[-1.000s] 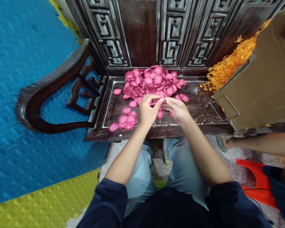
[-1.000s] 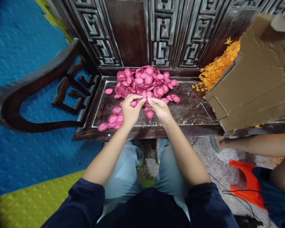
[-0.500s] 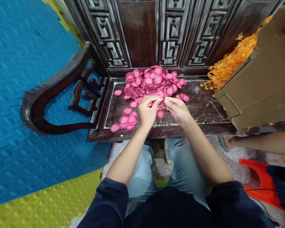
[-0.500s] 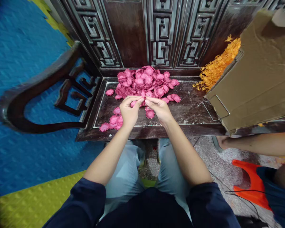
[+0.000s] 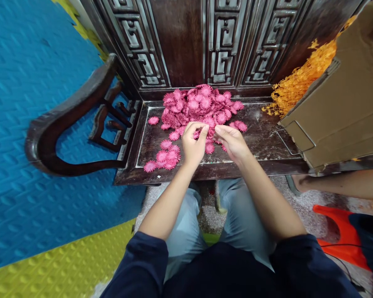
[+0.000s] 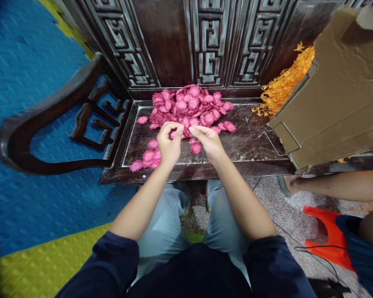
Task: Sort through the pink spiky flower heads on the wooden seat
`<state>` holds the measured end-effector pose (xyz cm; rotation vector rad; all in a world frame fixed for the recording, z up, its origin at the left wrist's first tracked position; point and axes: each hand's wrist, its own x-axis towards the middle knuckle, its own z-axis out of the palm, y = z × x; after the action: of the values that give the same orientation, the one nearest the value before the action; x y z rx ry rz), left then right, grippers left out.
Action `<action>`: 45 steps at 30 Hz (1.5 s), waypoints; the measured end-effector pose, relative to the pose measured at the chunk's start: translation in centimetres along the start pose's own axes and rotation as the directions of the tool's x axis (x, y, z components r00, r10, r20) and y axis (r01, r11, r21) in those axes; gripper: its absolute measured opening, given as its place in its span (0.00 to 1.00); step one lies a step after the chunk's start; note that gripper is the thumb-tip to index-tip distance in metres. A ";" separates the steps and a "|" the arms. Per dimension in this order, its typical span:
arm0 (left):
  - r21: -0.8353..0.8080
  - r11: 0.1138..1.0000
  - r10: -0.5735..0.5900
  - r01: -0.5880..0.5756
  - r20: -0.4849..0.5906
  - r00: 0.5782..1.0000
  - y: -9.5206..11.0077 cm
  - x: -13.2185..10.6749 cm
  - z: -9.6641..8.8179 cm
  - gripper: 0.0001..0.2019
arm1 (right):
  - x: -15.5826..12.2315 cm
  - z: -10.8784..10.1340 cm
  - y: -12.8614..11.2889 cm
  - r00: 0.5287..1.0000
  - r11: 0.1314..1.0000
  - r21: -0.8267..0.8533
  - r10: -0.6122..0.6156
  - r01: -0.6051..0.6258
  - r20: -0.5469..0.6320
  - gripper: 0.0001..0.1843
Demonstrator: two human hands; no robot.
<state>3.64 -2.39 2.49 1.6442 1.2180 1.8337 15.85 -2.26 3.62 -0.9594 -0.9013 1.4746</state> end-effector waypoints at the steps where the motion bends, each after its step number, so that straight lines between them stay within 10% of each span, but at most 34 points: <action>1: 0.003 1.000 0.000 0.000 0.002 1.000 0.0 0.0 0.0 0.09 | 0.0 0.1 -0.1 1.000 1.000 0.006 0.010 -0.010 0.001 0.17; 18: 0.177 0.983 0.025 -0.046 0.116 0.993 -0.2 -0.3 0.2 0.11 | -0.2 0.5 0.3 0.998 0.999 -0.036 -0.039 0.037 -0.048 0.23; 30: -0.031 0.980 -0.194 0.197 0.073 0.978 -1.2 0.2 0.3 0.21 | -0.6 0.6 0.1 0.993 0.999 -0.038 -0.008 0.012 0.114 0.16; 45: -0.118 0.939 -0.308 0.324 0.137 0.941 -2.7 0.3 0.3 0.13 | -0.7 0.7 -0.2 1.000 0.993 -0.116 -0.015 0.017 0.012 0.16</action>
<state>3.13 -0.63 0.53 1.3679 1.1953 1.5636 15.38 -2.94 4.15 -1.0276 -1.0097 1.4274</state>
